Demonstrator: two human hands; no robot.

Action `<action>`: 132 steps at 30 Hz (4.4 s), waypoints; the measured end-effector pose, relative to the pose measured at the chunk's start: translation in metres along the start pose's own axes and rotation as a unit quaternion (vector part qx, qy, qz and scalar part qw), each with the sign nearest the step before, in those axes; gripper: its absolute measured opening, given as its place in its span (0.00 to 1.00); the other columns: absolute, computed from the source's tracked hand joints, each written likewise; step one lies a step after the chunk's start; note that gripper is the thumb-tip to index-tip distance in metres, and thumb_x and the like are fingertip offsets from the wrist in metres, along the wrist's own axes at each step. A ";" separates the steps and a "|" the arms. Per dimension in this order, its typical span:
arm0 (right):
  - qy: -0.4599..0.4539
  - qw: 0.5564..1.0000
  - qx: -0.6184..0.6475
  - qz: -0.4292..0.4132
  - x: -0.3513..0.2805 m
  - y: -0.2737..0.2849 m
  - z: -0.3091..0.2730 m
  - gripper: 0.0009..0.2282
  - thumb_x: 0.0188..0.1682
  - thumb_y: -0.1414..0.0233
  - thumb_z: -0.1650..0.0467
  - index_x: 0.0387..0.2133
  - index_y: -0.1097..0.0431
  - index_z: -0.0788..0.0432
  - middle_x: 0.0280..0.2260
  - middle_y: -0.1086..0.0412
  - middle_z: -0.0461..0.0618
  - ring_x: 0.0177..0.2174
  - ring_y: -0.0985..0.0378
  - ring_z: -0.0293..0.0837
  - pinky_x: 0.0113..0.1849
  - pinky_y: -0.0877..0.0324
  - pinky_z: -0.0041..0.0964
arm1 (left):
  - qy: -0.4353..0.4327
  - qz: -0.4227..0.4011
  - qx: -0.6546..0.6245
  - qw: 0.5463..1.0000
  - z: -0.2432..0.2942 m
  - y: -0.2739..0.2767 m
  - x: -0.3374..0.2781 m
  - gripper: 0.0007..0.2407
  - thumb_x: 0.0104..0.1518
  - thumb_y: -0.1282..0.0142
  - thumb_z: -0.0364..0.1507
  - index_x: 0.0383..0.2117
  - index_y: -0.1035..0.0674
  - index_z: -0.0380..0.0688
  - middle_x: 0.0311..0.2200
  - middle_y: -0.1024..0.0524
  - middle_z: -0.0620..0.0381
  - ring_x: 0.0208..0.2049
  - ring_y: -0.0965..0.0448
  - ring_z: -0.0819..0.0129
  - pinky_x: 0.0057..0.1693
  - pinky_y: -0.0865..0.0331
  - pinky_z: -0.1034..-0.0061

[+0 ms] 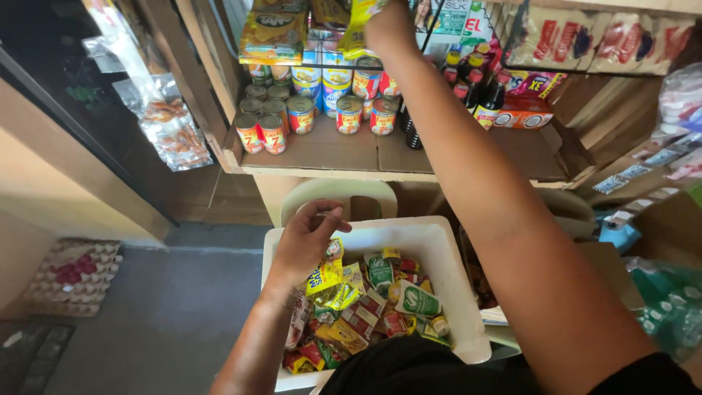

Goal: Organizing and shelving small seasoning packets and food pouches in a grocery store.

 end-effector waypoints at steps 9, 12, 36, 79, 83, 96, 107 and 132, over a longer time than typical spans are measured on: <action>0.227 0.753 -0.617 -0.023 0.034 -0.039 0.017 0.04 0.40 0.43 0.72 0.25 0.20 0.54 0.31 0.22 0.53 0.34 0.19 0.55 0.24 0.27 0.48 | 0.012 -0.024 0.006 1.000 -0.013 -0.003 -0.008 0.13 0.63 0.46 0.35 0.46 0.21 0.41 0.31 0.16 0.57 0.31 0.23 0.80 0.36 0.32 0.83; 0.247 0.686 -0.684 -0.037 0.044 -0.044 0.030 0.06 0.42 0.44 0.76 0.27 0.19 0.53 0.30 0.22 0.52 0.32 0.19 0.53 0.24 0.27 0.47 | 0.020 -0.024 0.003 0.999 -0.014 -0.002 -0.010 0.13 0.63 0.46 0.36 0.46 0.21 0.41 0.31 0.16 0.57 0.31 0.24 0.80 0.36 0.33 0.83; 0.396 0.855 -0.307 -0.131 -0.149 0.031 -0.071 0.11 0.52 0.43 0.65 0.42 0.25 0.60 0.34 0.24 0.60 0.35 0.22 0.62 0.36 0.30 0.56 | -0.013 0.112 -0.061 0.992 0.002 -0.009 -0.008 0.16 0.68 0.56 0.40 0.48 0.22 0.41 0.33 0.17 0.60 0.30 0.21 0.82 0.32 0.33 0.84; -0.024 0.859 -0.155 -0.487 -0.313 0.212 -0.052 0.11 0.47 0.40 0.62 0.33 0.24 0.58 0.20 0.28 0.46 0.19 0.29 0.36 0.23 0.33 0.33 | -0.244 -0.238 0.358 0.870 0.085 -0.101 -0.035 0.11 0.58 0.42 0.36 0.37 0.20 0.42 0.29 0.21 0.46 0.36 0.21 0.46 0.42 0.31 0.56; 0.028 0.844 -0.180 -0.505 -0.312 0.206 -0.053 0.11 0.46 0.38 0.63 0.29 0.24 0.60 0.18 0.32 0.48 0.18 0.31 0.37 0.23 0.35 0.36 | -0.201 -0.248 0.376 0.870 0.088 -0.101 -0.035 0.09 0.58 0.41 0.35 0.33 0.19 0.43 0.26 0.21 0.47 0.34 0.21 0.47 0.42 0.31 0.56; 0.102 0.809 -0.183 -0.549 -0.314 0.193 -0.053 0.10 0.49 0.42 0.63 0.30 0.25 0.57 0.17 0.34 0.55 0.17 0.33 0.50 0.23 0.36 0.42 | -0.157 -0.245 0.414 0.863 0.096 -0.104 -0.042 0.09 0.55 0.41 0.38 0.33 0.16 0.48 0.26 0.18 0.51 0.33 0.19 0.50 0.40 0.30 0.56; 0.016 0.827 -0.130 -0.546 -0.314 0.197 -0.054 0.11 0.49 0.40 0.64 0.27 0.24 0.60 0.15 0.36 0.50 0.17 0.39 0.38 0.22 0.39 0.37 | -0.123 -0.255 0.386 0.878 0.095 -0.105 -0.040 0.10 0.55 0.39 0.40 0.32 0.13 0.51 0.20 0.23 0.47 0.24 0.23 0.49 0.33 0.31 0.61; 0.119 0.718 -0.293 -0.620 -0.313 0.170 -0.051 0.19 0.37 0.35 0.55 0.29 0.23 0.59 0.25 0.27 0.60 0.31 0.23 0.60 0.31 0.31 0.50 | -0.059 -0.307 0.513 0.799 0.083 -0.100 -0.038 0.20 0.35 0.29 0.48 0.27 0.15 0.50 0.23 0.19 0.51 0.34 0.19 0.53 0.41 0.31 0.59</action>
Point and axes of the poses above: each hand's wrist, its own x-axis towards the middle knuckle, its own y-axis out of the back of the hand, z = x × y, the point moved 3 cm from there along x, towards the middle knuckle
